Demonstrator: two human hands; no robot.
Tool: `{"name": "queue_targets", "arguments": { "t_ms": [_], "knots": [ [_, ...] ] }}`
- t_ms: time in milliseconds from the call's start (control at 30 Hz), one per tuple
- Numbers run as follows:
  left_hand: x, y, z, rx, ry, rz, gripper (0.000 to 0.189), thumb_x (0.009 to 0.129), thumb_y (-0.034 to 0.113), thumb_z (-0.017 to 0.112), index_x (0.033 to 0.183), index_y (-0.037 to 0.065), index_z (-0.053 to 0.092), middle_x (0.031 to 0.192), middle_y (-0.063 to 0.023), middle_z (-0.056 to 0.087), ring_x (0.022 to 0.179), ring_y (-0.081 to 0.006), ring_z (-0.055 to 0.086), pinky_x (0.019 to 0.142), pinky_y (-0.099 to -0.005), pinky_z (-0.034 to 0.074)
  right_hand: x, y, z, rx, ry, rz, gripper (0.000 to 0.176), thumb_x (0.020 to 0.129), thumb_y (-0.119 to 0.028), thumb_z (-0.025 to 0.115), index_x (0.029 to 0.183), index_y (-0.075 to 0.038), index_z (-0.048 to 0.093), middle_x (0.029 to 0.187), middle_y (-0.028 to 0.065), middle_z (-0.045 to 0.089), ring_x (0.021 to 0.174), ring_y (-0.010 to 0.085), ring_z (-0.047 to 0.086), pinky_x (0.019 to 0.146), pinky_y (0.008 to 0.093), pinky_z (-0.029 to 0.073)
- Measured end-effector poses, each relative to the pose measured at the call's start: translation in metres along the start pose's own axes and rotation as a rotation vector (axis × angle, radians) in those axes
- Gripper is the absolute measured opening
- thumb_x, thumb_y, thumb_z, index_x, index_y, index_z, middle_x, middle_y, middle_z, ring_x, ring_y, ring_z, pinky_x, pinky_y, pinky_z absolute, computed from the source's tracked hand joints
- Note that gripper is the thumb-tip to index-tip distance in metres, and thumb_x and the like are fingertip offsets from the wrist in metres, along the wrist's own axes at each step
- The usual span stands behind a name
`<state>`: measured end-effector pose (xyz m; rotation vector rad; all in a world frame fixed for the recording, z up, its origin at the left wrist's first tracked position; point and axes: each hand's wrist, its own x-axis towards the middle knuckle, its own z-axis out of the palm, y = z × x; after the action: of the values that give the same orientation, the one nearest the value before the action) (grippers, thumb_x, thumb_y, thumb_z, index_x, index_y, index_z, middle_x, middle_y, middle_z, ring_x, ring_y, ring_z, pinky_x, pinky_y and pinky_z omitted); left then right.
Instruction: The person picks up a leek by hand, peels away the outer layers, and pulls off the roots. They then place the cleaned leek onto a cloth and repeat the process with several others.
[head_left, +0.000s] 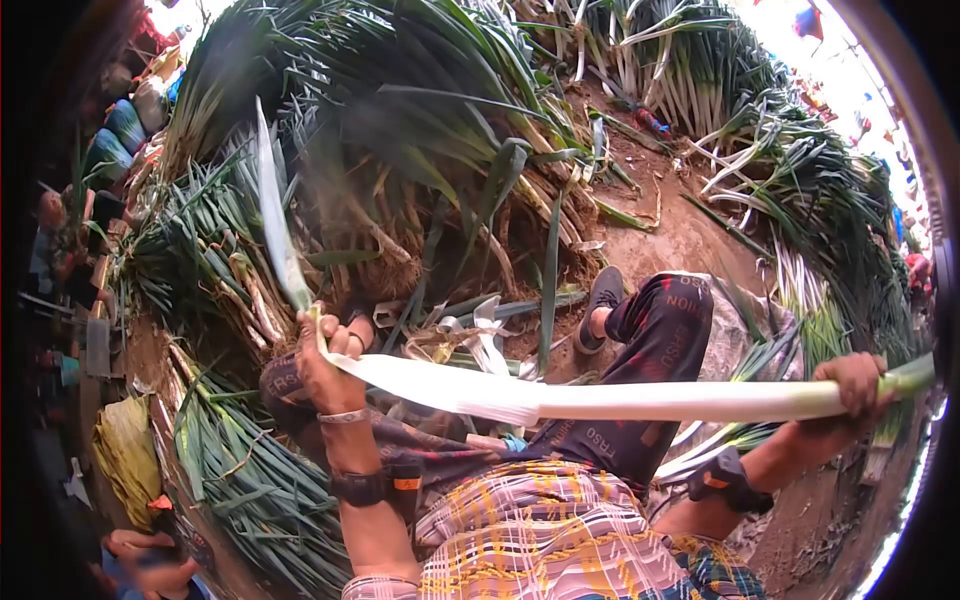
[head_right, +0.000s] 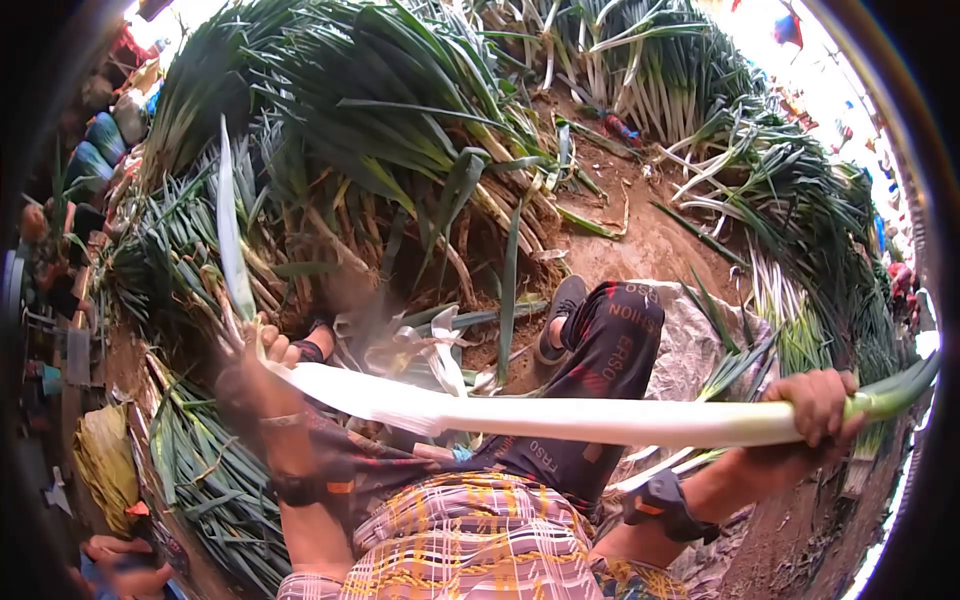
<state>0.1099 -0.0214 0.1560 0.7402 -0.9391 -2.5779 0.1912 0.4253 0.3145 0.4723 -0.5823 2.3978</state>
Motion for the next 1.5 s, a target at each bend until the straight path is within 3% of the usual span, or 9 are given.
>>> {"name": "queue_targets", "arguments": {
  "t_ms": [400,633,700,967,1033,1100,1200,1367,1500],
  "knots": [
    [0.05,0.029,-0.025,0.197,0.072,0.165,0.023,0.094,0.031,0.047,0.086,0.01,0.049,0.066,0.0044,0.04,0.048,-0.0053,0.031,0.04,-0.0203,0.025,0.018,-0.131,-0.027,-0.089,0.076,-0.139,0.024,0.081,0.004,0.05,0.072,-0.008,0.033,0.062,0.0004,0.034,0.052,0.009,0.039,0.054,0.0223,0.036],
    [0.07,0.08,-0.04,0.605,0.165,0.305,0.029,0.089,0.036,0.052,0.102,0.011,0.059,0.076,0.0016,0.053,0.055,-0.0088,0.045,0.041,-0.0209,0.036,0.061,-0.287,-0.095,-0.016,0.298,0.17,0.022,0.08,-0.001,0.059,0.073,-0.007,0.039,0.07,0.0009,0.034,0.063,0.0104,0.04,0.062,0.0234,0.036],
    [0.061,0.072,-0.022,0.762,0.13,0.335,0.029,0.089,0.033,0.054,0.109,0.013,0.058,0.075,0.0019,0.055,0.052,-0.006,0.043,0.04,-0.0194,0.036,0.076,-0.371,-0.158,-0.437,0.479,-0.032,0.024,0.079,-0.009,0.066,0.073,-0.008,0.043,0.063,0.0,0.04,0.056,0.0116,0.042,0.056,0.0243,0.04],
    [0.098,0.12,0.04,1.388,-0.594,0.013,0.029,0.092,0.023,0.052,0.109,0.001,0.057,0.084,0.0008,0.06,0.066,-0.004,0.051,0.055,-0.0177,0.041,-0.001,-0.363,-0.244,-1.057,1.123,-0.285,0.024,0.071,-0.018,0.076,0.081,-0.012,0.055,0.06,0.0025,0.053,0.047,0.0144,0.05,0.043,0.0288,0.044],
    [0.075,0.104,0.093,1.929,-0.767,0.129,0.034,0.088,0.015,0.052,0.118,-0.004,0.05,0.101,-0.0088,0.06,0.084,-0.0146,0.057,0.072,-0.0261,0.046,-0.018,-0.336,-0.247,-1.104,1.108,-0.279,0.022,0.074,-0.017,0.074,0.084,-0.013,0.055,0.062,0.0018,0.053,0.048,0.014,0.049,0.043,0.0283,0.042],
    [0.067,0.088,0.111,2.51,-0.947,1.082,0.045,0.083,0.007,0.052,0.125,-0.005,0.042,0.117,-0.0167,0.054,0.105,-0.0248,0.053,0.091,-0.0341,0.041,-0.026,-0.307,-0.247,-1.042,1.127,-0.275,0.021,0.077,-0.021,0.071,0.083,-0.013,0.053,0.064,-0.0005,0.049,0.047,0.0117,0.045,0.042,0.0262,0.038],
    [-0.028,-0.014,0.184,1.705,-0.921,0.168,0.051,0.079,-0.001,0.053,0.129,0.001,0.042,0.121,-0.0156,0.051,0.11,-0.0261,0.051,0.092,-0.0346,0.043,-0.03,-0.273,-0.243,-0.86,0.99,-0.221,0.024,0.08,-0.028,0.068,0.078,-0.014,0.049,0.064,-0.0025,0.044,0.046,0.0092,0.039,0.043,0.0245,0.034],
    [-0.176,-0.171,0.2,1.208,-1.797,0.281,0.058,0.065,0.012,0.073,0.116,-0.001,0.049,0.11,-0.02,0.056,0.101,-0.0365,0.055,0.086,-0.039,0.045,0.0,-0.249,-0.204,-0.697,0.802,-0.124,0.027,0.083,-0.029,0.064,0.075,-0.014,0.043,0.063,-0.0033,0.038,0.046,0.0066,0.03,0.043,0.0219,0.029],
    [-0.224,-0.243,0.169,1.212,-1.854,-0.136,0.053,0.08,0.022,0.063,0.123,0.002,0.04,0.111,-0.0227,0.052,0.104,-0.0367,0.052,0.085,-0.0387,0.043,0.026,-0.265,-0.172,-0.49,0.461,-0.016,0.03,0.085,-0.026,0.062,0.074,-0.01,0.04,0.061,-0.0045,0.03,0.052,0.005,0.03,0.048,0.0207,0.028]
  ]
}}
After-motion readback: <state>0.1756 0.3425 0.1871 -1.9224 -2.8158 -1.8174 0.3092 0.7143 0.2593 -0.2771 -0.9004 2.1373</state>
